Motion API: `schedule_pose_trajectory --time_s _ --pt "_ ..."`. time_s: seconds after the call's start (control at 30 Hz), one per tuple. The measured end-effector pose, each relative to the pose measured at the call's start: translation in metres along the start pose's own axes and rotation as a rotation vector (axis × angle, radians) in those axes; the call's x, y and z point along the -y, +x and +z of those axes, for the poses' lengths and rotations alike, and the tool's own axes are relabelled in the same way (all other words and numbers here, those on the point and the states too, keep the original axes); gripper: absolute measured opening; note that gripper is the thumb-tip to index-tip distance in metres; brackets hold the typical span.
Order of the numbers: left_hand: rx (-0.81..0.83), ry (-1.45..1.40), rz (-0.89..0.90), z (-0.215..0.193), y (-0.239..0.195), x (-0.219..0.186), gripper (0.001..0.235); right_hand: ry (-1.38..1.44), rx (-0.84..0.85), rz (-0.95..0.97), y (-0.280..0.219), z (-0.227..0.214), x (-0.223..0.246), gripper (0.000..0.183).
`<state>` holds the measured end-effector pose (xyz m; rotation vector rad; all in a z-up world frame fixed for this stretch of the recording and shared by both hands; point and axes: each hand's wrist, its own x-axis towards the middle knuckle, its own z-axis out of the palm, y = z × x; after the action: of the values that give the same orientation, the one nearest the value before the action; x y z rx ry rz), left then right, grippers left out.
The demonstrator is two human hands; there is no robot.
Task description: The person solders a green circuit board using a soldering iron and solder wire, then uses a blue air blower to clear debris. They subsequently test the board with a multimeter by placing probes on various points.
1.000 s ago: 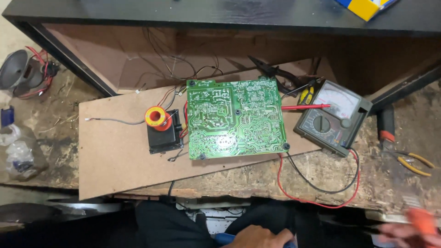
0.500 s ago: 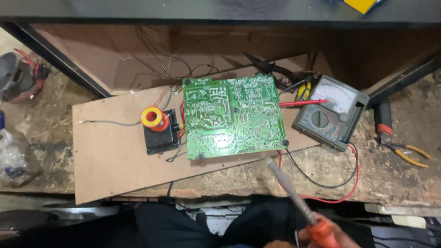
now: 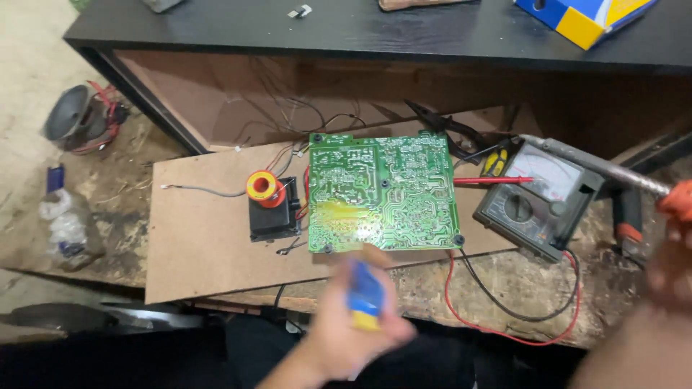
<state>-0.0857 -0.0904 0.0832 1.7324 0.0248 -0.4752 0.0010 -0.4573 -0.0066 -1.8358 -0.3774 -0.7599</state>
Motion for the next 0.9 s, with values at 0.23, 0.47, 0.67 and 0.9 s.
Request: schedule_pose_trajectory --time_s 0.23,0.47,0.67,0.9 --pt "-0.411 -0.794 1.096 -0.018 0.027 -0.028 0.041 0.653 -0.265 0.164 0.063 0.071 0.031 0.02" --pt "-0.525 -1.009 1.086 -0.003 0.066 -0.058 0.036 0.725 -0.255 0.093 0.086 0.087 0.038 0.014" --pt "-0.677 -0.894 1.123 0.007 0.092 -0.053 0.054 0.631 -0.226 0.074 0.066 0.106 0.035 0.016" --pt "-0.8 -0.844 1.15 0.018 0.096 -0.047 0.067 0.633 -0.12 0.01 0.069 0.106 0.039 0.022"
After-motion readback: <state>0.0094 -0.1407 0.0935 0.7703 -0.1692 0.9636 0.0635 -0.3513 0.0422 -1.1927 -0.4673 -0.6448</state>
